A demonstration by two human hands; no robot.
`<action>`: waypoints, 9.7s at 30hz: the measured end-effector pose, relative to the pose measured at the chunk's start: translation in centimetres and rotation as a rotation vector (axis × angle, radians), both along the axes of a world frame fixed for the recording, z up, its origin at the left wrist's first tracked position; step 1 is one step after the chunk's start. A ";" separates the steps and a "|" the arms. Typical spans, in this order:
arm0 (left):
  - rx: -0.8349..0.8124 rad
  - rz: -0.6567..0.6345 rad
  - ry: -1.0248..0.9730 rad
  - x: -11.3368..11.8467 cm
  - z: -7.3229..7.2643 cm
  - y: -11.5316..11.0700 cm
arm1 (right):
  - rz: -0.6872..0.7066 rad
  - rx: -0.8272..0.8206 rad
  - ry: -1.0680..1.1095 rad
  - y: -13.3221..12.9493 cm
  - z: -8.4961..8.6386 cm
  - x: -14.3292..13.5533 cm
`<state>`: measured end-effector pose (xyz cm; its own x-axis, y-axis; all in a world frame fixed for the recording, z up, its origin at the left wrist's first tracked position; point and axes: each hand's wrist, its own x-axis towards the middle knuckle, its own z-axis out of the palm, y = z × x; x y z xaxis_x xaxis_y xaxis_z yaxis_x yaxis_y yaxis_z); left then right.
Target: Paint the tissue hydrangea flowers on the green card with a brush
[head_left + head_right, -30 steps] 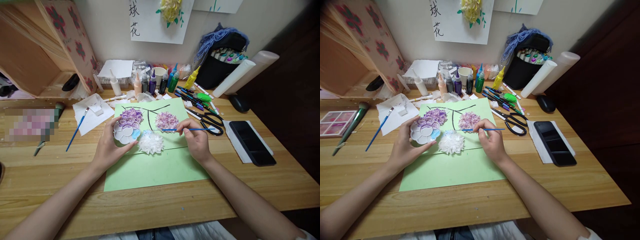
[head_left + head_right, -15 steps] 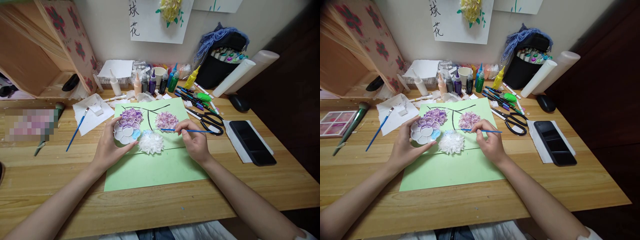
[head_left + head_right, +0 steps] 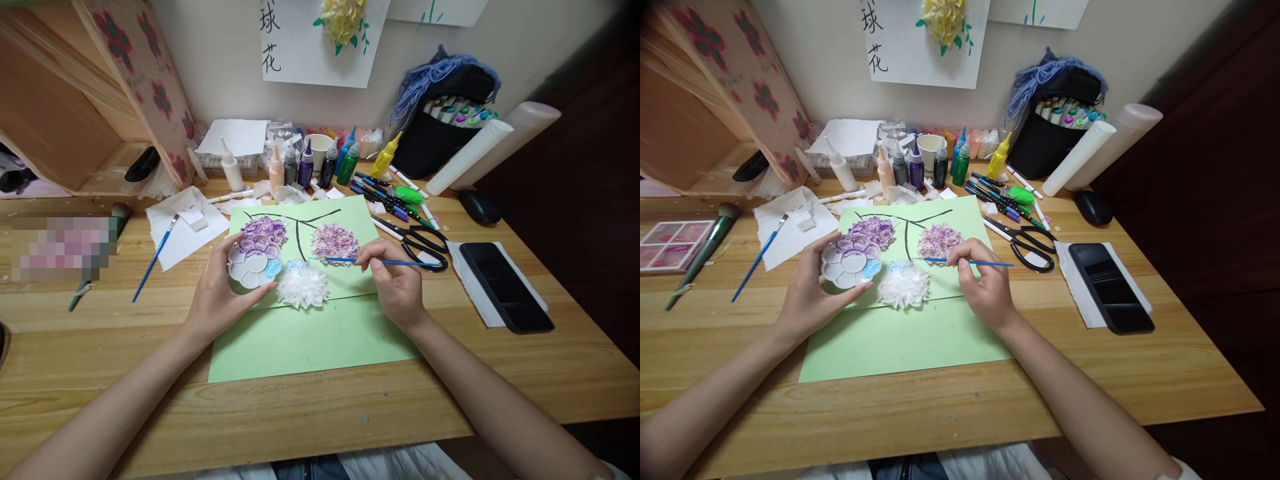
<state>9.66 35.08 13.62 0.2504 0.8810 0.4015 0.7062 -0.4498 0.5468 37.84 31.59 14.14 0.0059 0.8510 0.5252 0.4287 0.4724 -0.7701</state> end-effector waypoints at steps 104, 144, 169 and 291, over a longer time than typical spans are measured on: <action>0.015 -0.016 -0.005 0.1 -0.2 -0.3 | 0.110 -0.108 0.044 0.1 -0.2 -0.6; -0.297 0.079 -0.046 -0.9 -0.6 -0.8 | 0.054 -0.334 0.170 -0.6 0.4 -1.1; -0.250 0.048 -0.036 -0.7 -0.5 -0.4 | 0.028 -0.343 0.343 -0.7 0.8 -1.3; -0.218 0.059 -0.074 -0.1 -0.1 -0.3 | 0.038 -0.120 0.082 -2.3 0.8 -1.7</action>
